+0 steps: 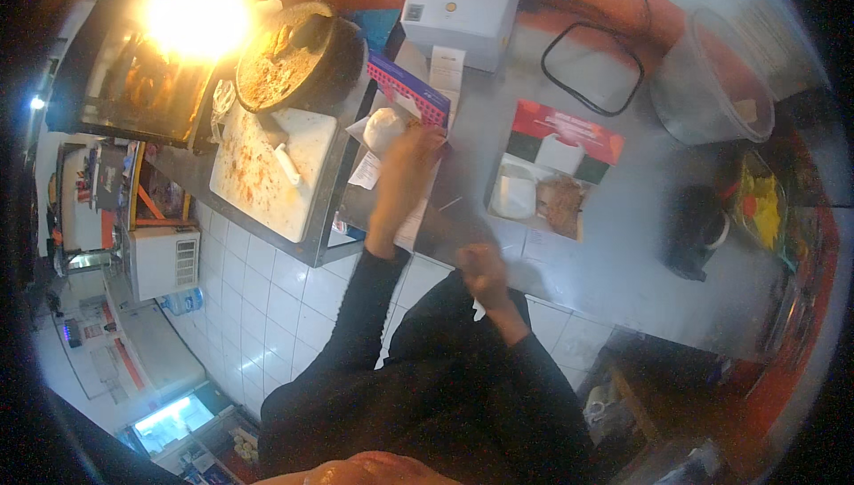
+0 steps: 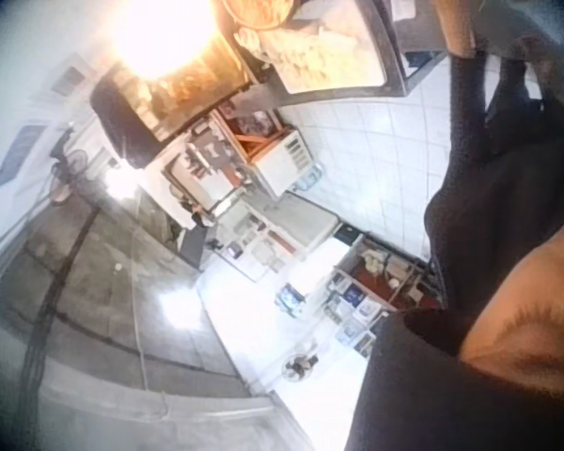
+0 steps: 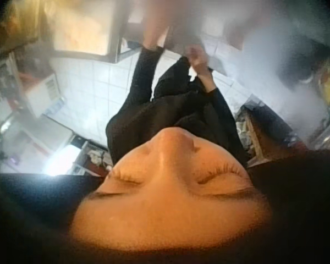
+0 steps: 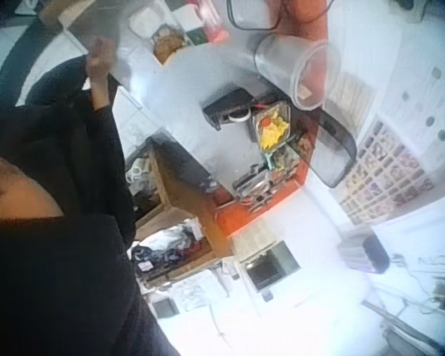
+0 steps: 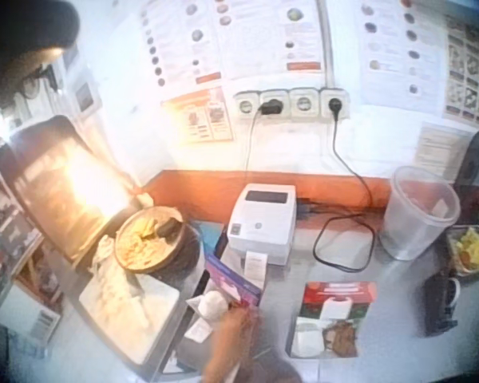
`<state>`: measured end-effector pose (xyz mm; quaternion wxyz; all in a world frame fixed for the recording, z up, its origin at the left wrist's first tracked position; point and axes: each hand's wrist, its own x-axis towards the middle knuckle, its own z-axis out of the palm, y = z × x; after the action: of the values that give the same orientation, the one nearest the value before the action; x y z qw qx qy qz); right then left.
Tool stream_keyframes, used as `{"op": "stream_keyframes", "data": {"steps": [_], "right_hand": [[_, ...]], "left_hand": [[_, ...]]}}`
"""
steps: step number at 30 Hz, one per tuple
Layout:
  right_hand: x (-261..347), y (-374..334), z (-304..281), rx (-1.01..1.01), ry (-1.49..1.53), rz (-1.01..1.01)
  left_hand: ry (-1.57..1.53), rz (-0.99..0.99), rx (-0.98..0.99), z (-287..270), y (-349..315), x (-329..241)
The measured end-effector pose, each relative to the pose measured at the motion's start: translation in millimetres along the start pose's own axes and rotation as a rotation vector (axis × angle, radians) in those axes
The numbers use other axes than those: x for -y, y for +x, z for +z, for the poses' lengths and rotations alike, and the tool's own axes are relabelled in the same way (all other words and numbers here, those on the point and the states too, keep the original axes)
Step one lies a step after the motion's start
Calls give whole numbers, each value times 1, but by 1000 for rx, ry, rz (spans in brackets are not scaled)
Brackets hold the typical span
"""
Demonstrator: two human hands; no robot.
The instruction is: The person scoops rice into paper containers, places them in a takeout box, adds fried chicken and scrambled eggs, and includes a sauce packet. The person then closes the box and places it into a plastic bag.
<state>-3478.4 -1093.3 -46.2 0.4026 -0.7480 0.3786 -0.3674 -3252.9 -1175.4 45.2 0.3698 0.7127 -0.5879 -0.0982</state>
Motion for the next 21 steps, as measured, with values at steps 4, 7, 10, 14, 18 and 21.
{"op": "stream_keyframes", "data": {"steps": [4,7,10,14,18,21], "right_hand": [[58,72,116,283,-52,-184],[54,129,200,130,-425,-421],[33,157,238,164,-673,-501],[27,184,230,406,-473,-444],[20,167,188,332,-438,-576],[46,124,90,382,-152,-465]], "left_hand": [[383,-161,-344,-73,44,114],[-139,-363,251,-70,73,191],[123,-179,331,-64,90,210],[219,-98,273,-33,103,243],[127,-32,333,-11,113,263],[323,199,263,-9,97,294]]}}
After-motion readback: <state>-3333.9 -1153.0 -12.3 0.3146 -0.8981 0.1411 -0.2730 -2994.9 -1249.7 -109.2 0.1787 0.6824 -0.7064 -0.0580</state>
